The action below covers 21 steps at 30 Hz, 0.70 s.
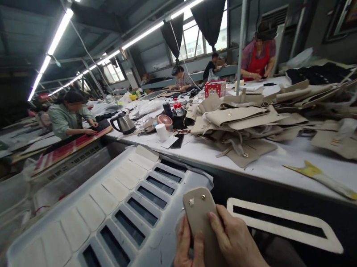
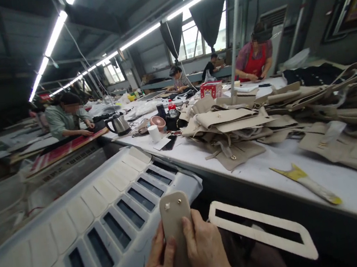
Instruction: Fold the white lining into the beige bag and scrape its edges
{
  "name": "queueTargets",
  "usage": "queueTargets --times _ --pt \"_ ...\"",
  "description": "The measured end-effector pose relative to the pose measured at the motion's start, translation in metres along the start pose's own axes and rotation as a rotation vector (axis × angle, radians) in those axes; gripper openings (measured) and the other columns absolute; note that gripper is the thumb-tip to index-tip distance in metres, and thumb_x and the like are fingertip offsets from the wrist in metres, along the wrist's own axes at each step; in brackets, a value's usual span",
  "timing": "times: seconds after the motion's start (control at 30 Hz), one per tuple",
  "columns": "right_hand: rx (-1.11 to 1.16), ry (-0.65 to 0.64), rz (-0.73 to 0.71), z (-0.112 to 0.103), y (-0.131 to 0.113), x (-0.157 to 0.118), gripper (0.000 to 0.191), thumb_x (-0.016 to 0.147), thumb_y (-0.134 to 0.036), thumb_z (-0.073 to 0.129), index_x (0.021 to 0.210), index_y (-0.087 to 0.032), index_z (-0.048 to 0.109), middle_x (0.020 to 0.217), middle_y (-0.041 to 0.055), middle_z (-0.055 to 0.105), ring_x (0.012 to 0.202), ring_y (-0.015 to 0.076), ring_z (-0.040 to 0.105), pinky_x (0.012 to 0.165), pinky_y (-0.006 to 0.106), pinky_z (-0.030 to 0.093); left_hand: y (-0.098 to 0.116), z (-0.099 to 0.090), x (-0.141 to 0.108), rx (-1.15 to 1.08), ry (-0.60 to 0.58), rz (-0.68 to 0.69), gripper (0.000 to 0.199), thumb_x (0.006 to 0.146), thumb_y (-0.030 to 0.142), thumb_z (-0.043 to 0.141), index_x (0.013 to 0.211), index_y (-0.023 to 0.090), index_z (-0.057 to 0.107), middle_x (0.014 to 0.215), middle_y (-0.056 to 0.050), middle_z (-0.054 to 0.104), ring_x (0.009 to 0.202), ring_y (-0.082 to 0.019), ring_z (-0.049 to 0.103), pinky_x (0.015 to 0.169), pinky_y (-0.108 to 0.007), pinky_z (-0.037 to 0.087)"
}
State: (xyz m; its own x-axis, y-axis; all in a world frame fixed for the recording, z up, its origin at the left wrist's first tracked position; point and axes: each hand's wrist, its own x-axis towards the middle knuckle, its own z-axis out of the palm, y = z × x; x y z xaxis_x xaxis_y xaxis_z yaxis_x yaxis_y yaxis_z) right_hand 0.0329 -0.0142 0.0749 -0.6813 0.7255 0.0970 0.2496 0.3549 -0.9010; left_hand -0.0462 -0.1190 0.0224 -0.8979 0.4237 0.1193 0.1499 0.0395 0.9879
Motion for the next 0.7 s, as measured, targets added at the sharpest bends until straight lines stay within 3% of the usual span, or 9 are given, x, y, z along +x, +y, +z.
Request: queueTargets --times 0.23,0.37,0.47,0.57,0.63,0.7 --pt "0.086 0.111 -0.035 0.0 0.013 -0.005 0.044 0.098 -0.055 0.031 0.071 -0.023 0.046 0.06 -0.0001 0.053 0.053 0.0153 0.052 0.052 0.027 0.033 -0.01 0.017 -0.016 0.041 0.134 0.066 0.045 0.086 0.048 0.062 0.122 0.022 0.066 0.141 -0.006 0.055 0.134 -0.028 0.047 0.113 -0.04 0.04" --pt "0.167 0.139 -0.035 -0.003 0.024 -0.009 0.044 0.097 -0.054 0.037 0.07 -0.021 0.048 0.061 -0.0009 0.052 0.054 0.0134 0.049 0.052 0.025 0.033 -0.003 0.022 -0.02 0.027 0.106 0.08 0.045 0.085 0.048 0.062 0.121 0.02 0.066 0.139 -0.009 0.057 0.132 -0.029 0.047 0.111 -0.042 0.041" --pt "0.25 0.091 -0.031 -0.003 0.022 -0.012 0.044 0.096 -0.054 0.04 0.069 -0.02 0.048 0.06 -0.0023 0.049 0.054 0.0125 0.046 0.05 0.024 0.033 0.017 0.016 0.0 0.018 -0.029 0.056 0.056 0.086 0.049 0.061 0.133 0.02 0.054 0.142 -0.011 0.052 0.132 -0.03 0.047 0.111 -0.043 0.039" --pt "0.339 -0.059 -0.035 -0.006 0.015 -0.016 0.045 0.096 -0.055 0.041 0.073 -0.018 0.054 0.062 -0.0013 0.052 0.057 0.0133 0.049 0.052 0.023 0.036 0.044 0.002 0.036 -0.034 -0.216 0.084 0.063 0.087 0.051 0.059 0.141 0.022 0.045 0.147 -0.01 0.047 0.133 -0.029 0.045 0.11 -0.039 0.038" --pt "0.375 -0.21 -0.044 -0.011 0.018 -0.021 0.043 0.095 -0.054 0.044 0.097 -0.017 0.065 0.084 0.0051 0.066 0.077 0.0185 0.062 0.067 0.025 0.047 0.058 -0.01 0.056 -0.054 -0.379 0.024 0.055 0.085 0.052 0.059 0.129 0.019 0.056 0.13 -0.01 0.061 0.114 -0.027 0.058 0.095 -0.034 0.048" --pt "0.339 -0.331 -0.032 -0.017 0.036 -0.031 0.055 0.087 -0.056 0.058 0.129 -0.019 0.058 0.127 0.0119 0.062 0.117 0.0278 0.057 0.096 0.034 0.047 0.064 -0.022 0.066 -0.017 -0.445 -0.059 0.048 0.081 0.053 0.064 0.113 0.017 0.065 0.101 -0.007 0.07 0.087 -0.021 0.063 0.075 -0.027 0.051"
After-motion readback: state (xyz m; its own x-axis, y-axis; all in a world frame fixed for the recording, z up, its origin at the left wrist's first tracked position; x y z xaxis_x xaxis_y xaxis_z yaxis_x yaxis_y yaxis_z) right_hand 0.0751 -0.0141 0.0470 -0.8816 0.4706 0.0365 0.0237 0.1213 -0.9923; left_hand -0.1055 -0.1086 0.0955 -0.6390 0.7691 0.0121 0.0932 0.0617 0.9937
